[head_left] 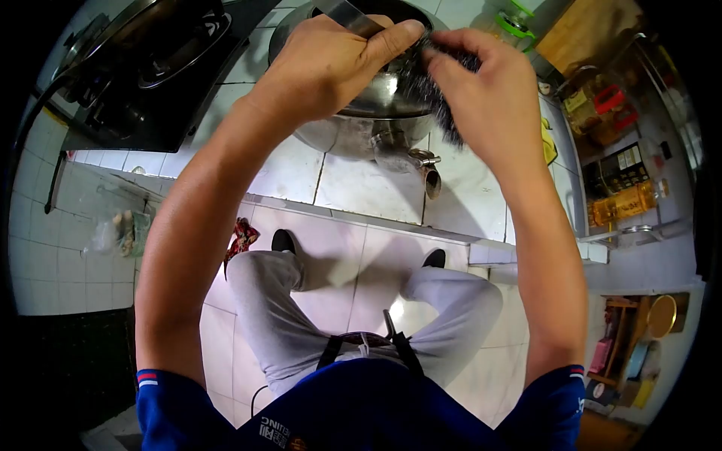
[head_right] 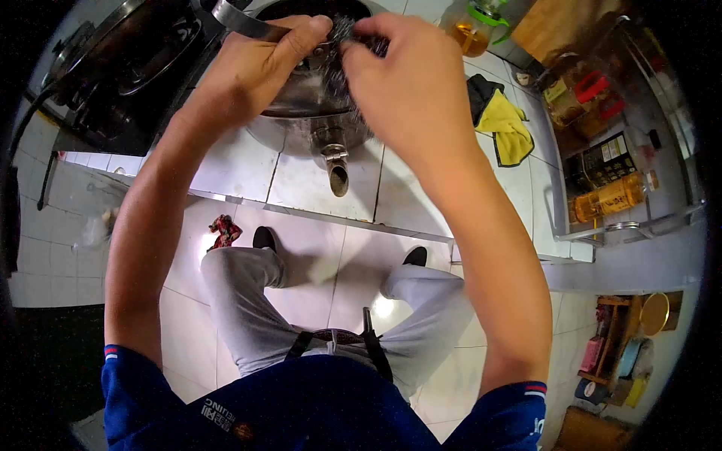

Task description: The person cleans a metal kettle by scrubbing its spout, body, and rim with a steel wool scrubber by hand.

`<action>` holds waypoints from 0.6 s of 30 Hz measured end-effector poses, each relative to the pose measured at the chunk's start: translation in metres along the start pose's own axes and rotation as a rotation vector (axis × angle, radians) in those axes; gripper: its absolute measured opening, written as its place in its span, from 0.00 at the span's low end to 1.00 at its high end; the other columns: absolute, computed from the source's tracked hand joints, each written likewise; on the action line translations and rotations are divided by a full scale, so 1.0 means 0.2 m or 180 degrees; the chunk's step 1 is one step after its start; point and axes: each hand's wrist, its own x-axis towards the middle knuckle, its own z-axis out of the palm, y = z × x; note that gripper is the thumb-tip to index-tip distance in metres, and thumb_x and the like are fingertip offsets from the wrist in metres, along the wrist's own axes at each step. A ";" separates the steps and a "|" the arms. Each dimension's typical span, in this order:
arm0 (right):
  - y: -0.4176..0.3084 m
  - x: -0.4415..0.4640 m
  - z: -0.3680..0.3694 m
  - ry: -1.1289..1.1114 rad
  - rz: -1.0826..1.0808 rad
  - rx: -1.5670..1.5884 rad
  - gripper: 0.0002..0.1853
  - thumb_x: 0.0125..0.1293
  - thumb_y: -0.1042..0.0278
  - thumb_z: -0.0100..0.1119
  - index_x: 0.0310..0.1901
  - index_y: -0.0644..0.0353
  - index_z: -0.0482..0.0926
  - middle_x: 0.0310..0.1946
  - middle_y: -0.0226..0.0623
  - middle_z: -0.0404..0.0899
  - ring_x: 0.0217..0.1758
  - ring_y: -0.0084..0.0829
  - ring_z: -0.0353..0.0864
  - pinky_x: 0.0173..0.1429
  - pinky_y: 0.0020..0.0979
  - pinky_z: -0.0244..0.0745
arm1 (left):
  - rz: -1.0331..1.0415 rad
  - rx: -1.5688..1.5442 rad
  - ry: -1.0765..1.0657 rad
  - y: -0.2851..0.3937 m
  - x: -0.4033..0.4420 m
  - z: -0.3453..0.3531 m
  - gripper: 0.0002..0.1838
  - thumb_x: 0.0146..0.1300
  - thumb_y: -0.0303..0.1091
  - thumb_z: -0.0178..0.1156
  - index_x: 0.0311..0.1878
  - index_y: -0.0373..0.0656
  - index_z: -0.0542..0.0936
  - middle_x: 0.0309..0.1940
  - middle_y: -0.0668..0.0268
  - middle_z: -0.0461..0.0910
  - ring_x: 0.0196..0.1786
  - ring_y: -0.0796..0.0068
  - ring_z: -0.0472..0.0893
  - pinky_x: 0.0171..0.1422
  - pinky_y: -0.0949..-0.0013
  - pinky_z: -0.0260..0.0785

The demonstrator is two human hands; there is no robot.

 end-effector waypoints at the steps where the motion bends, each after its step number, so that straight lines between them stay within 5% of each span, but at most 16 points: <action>1: 0.00 -0.04 0.01 0.0012 0.0004 -0.0009 0.16 0.58 0.66 0.64 0.43 0.70 0.84 0.37 0.55 0.84 0.42 0.50 0.85 0.49 0.40 0.78 | 0.0014 -0.0006 -0.0004 -0.02 0.00 0.01 0.22 0.72 0.51 0.57 0.49 0.39 0.82 0.41 0.57 0.85 0.47 0.57 0.81 0.56 0.62 0.71; 3: 0.03 -0.09 0.04 0.0284 -0.0714 -0.0188 0.15 0.59 0.66 0.62 0.41 0.71 0.84 0.34 0.56 0.84 0.38 0.50 0.86 0.46 0.41 0.79 | -0.0158 0.0283 -0.0155 -0.02 0.01 0.00 0.26 0.76 0.56 0.50 0.51 0.40 0.80 0.40 0.55 0.84 0.45 0.60 0.81 0.54 0.62 0.71; 5: 0.05 0.00 0.03 0.0313 -0.0673 -0.0147 0.15 0.60 0.66 0.61 0.41 0.71 0.84 0.33 0.55 0.84 0.37 0.49 0.86 0.46 0.41 0.79 | -0.0204 0.0276 0.0091 -0.01 0.00 0.04 0.25 0.75 0.57 0.50 0.50 0.42 0.81 0.39 0.55 0.83 0.43 0.57 0.80 0.54 0.62 0.71; 7: 0.05 0.07 0.02 0.0076 0.0121 0.0317 0.15 0.60 0.66 0.61 0.41 0.70 0.84 0.33 0.55 0.84 0.39 0.48 0.86 0.48 0.40 0.78 | -0.0472 0.0314 0.0046 0.01 0.00 0.05 0.26 0.75 0.57 0.49 0.49 0.42 0.81 0.40 0.54 0.83 0.43 0.51 0.79 0.53 0.62 0.71; 9: 0.04 -0.07 0.03 0.0191 -0.0560 -0.0141 0.16 0.59 0.65 0.61 0.42 0.69 0.84 0.29 0.55 0.84 0.36 0.47 0.87 0.46 0.39 0.79 | -0.0413 0.0381 -0.0155 0.00 0.01 0.04 0.25 0.75 0.57 0.49 0.50 0.44 0.81 0.41 0.53 0.83 0.45 0.47 0.80 0.54 0.60 0.71; 11: 0.05 -0.12 0.04 0.0188 -0.0251 0.0290 0.15 0.58 0.64 0.61 0.40 0.69 0.85 0.31 0.54 0.84 0.37 0.49 0.86 0.47 0.40 0.79 | -0.0175 0.0443 0.0621 -0.05 0.01 0.12 0.29 0.72 0.65 0.45 0.41 0.50 0.83 0.28 0.56 0.82 0.39 0.48 0.81 0.48 0.52 0.72; 18: 0.05 -0.11 0.02 0.0191 -0.0210 0.0174 0.15 0.58 0.65 0.57 0.38 0.68 0.85 0.29 0.55 0.83 0.35 0.51 0.86 0.45 0.42 0.79 | 0.0104 0.0860 0.0602 -0.06 0.03 0.14 0.25 0.72 0.62 0.44 0.49 0.56 0.82 0.30 0.52 0.83 0.41 0.43 0.81 0.48 0.49 0.73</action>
